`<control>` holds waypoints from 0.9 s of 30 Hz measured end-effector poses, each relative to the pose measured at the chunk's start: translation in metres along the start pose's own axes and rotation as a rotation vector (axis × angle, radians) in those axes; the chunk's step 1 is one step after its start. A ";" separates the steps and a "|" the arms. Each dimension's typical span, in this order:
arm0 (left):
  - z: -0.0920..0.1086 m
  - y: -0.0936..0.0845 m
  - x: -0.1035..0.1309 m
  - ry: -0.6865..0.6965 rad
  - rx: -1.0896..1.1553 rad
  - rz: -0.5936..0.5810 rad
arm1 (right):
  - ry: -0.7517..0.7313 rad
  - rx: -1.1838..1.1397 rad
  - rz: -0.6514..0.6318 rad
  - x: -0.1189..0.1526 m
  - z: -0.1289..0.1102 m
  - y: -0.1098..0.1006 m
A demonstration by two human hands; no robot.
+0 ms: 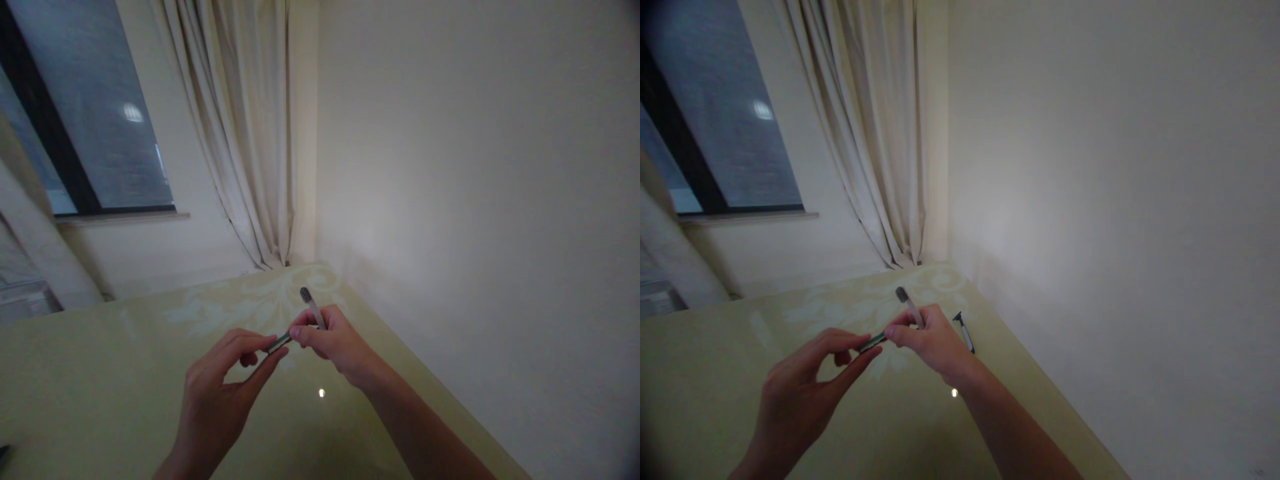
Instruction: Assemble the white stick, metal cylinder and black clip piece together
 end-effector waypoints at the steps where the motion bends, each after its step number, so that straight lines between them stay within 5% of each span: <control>1: -0.001 -0.001 -0.001 -0.014 0.015 -0.022 | 0.014 -0.011 0.010 0.000 0.001 -0.001; 15: -0.017 0.003 0.003 -0.235 0.199 -0.238 | 0.110 -0.211 -0.119 -0.003 0.002 0.008; 27: -0.009 0.000 0.003 -0.094 0.021 -0.085 | -0.035 -0.035 -0.162 0.002 0.002 0.013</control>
Point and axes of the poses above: each hand's wrist, its own x-axis away from the middle knuckle, its own y-axis out of the palm, z = x × y, the point moved 2 cm from there along -x, towards the middle knuckle, and after that the axes turned 12 degrees about x, right-handed, at the moved point
